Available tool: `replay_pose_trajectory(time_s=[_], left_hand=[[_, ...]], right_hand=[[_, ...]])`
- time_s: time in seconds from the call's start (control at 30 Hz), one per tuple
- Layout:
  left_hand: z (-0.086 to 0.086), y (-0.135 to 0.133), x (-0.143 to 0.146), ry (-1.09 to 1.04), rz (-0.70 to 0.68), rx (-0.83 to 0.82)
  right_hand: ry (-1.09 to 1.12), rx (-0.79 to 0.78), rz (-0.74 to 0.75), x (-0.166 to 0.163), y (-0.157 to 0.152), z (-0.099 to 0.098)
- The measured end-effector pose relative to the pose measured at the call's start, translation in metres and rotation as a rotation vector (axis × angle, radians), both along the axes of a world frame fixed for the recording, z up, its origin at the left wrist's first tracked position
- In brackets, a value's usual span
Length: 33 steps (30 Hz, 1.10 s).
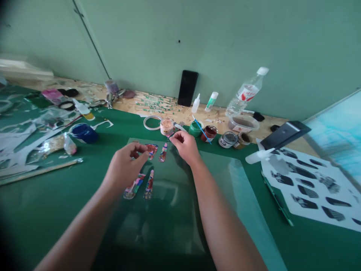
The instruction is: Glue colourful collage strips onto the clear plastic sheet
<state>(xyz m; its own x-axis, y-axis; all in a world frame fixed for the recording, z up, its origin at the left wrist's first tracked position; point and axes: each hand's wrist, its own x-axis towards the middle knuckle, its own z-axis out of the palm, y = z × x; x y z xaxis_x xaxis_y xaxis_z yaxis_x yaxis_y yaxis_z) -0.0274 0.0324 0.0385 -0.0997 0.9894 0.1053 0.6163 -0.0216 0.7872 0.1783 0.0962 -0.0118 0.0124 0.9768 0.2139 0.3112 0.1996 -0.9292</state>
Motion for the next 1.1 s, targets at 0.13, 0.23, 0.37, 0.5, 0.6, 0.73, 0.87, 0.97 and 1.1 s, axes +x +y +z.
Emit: replay_pose_trajectory(time_s=[0.13,0.23,0.37,0.5,0.6,0.73,0.87,0.97,1.1], left_hand=[[0.013,0.048,-0.015,0.289,-0.350,0.067],[0.005,0.080,-0.014,0.320,-0.486,0.096],[-0.016,0.092,-0.010,0.302,-0.655,0.330],[-0.027,0.094,-0.019,0.337,-0.528,0.416],[-0.030,0.101,-0.027,0.350,-0.415,0.401],[-0.037,0.109,-0.030,0.320,-0.366,0.310],[-0.039,0.109,-0.029,0.337,-0.369,0.224],[-0.037,0.109,-0.029,0.335,-0.368,0.187],[-0.034,0.109,-0.030,0.338,-0.362,0.179]], right_hand=[[-0.037,-0.004,0.036,0.000,-0.001,0.000],[-0.120,0.007,0.088,-0.001,-0.003,0.005],[-0.246,0.032,0.106,-0.003,-0.005,0.012],[-0.339,0.101,0.230,-0.006,-0.010,0.018],[-0.463,0.089,0.285,-0.010,-0.014,0.021],[-0.601,0.050,0.300,-0.013,-0.017,0.022],[-0.604,0.049,0.307,-0.013,-0.017,0.022],[-0.557,0.047,0.313,-0.012,-0.017,0.023],[-0.608,0.043,0.316,-0.013,-0.017,0.025]])
